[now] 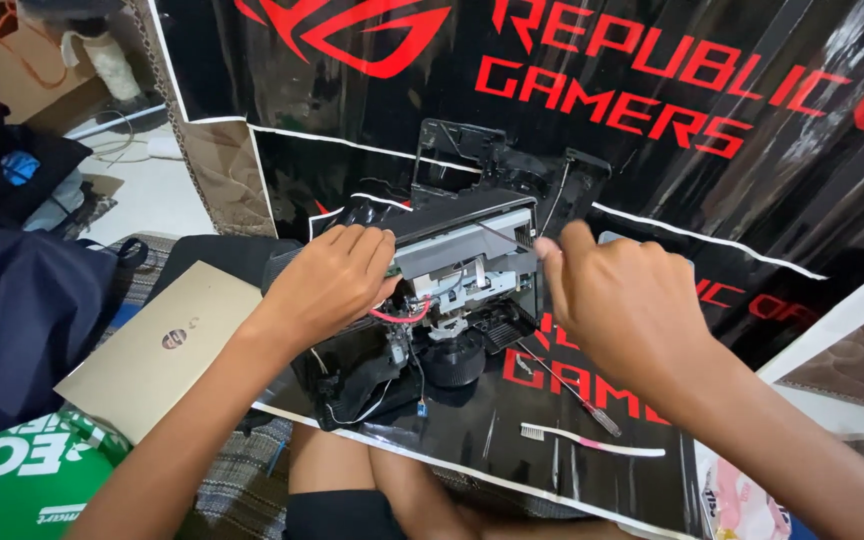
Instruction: The person uses a screwdriver to remove screws from the back panel of a disassembled electronic device. They then use a toothbrush to clean the internal components and wires of the device.
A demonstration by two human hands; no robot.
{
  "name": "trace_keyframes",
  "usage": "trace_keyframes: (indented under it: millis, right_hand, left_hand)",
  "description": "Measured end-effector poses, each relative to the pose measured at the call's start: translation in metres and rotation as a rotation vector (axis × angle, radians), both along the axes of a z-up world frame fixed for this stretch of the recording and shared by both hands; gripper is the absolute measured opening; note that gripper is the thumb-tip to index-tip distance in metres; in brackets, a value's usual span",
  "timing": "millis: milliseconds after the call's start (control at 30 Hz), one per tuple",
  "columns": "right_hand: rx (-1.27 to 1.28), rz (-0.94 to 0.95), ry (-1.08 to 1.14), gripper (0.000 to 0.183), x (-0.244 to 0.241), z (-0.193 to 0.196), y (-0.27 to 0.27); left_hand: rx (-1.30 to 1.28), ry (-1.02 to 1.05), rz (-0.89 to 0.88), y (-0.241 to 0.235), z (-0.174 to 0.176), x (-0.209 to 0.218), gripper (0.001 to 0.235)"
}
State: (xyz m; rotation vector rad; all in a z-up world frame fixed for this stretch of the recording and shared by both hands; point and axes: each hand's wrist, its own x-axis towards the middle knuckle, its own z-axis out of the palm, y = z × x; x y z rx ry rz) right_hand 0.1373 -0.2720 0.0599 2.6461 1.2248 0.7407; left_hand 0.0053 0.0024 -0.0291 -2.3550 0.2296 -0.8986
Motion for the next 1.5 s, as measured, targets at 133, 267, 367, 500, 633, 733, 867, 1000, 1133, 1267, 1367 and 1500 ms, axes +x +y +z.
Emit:
trace_keyframes:
  millis: [133, 267, 367, 500, 633, 733, 867, 1000, 1133, 1267, 1367, 1500]
  right_hand:
    - [-0.068, -0.035, 0.394, 0.036, -0.022, 0.033, 0.0]
    - [-0.185, 0.175, 0.188, 0.022, -0.012, 0.019, -0.009]
    - [-0.183, 0.196, 0.018, 0.026, -0.007, 0.004, -0.01]
    - [0.003, 0.079, 0.204, 0.04, -0.001, 0.003, -0.005]
    - [0.01, -0.002, 0.141, 0.041, -0.01, 0.017, -0.001]
    - [-0.082, 0.121, 0.338, 0.033, -0.016, 0.027, -0.003]
    - [-0.167, 0.355, 0.036, 0.024, -0.01, 0.014, -0.005]
    - [-0.025, 0.26, 0.219, 0.028, -0.005, 0.006, 0.0]
    - [0.166, 0.182, 0.292, 0.029, -0.01, 0.004, 0.003]
    - [0.073, 0.077, 0.217, 0.033, -0.009, 0.009, 0.003]
    - [-0.093, 0.19, -0.044, 0.023, -0.003, 0.004, 0.0]
    - [-0.1, 0.111, 0.065, 0.035, -0.001, -0.004, 0.004]
  left_hand:
    - [-0.026, -0.009, -0.016, 0.0, 0.002, 0.0, 0.044]
    - [0.019, -0.027, -0.008, -0.002, 0.002, 0.0, 0.047]
    - [0.037, -0.016, 0.004, -0.003, 0.001, -0.001, 0.045]
    - [0.052, 0.002, 0.019, -0.003, 0.003, -0.001, 0.042]
    - [0.03, -0.015, 0.007, -0.001, 0.001, 0.001, 0.045]
    - [0.002, 0.0, 0.015, -0.003, 0.002, -0.001, 0.042]
    - [0.065, -0.02, 0.004, -0.004, 0.002, -0.001, 0.043]
    - [0.082, -0.019, 0.019, -0.005, 0.003, -0.001, 0.042]
    - [0.09, -0.028, 0.019, -0.002, 0.001, 0.0, 0.042]
    - [0.056, -0.016, 0.019, -0.001, 0.0, 0.001, 0.043]
    - [0.014, -0.013, 0.005, 0.001, 0.0, 0.003, 0.042]
    - [-0.028, -0.008, -0.019, 0.002, 0.0, 0.002, 0.045]
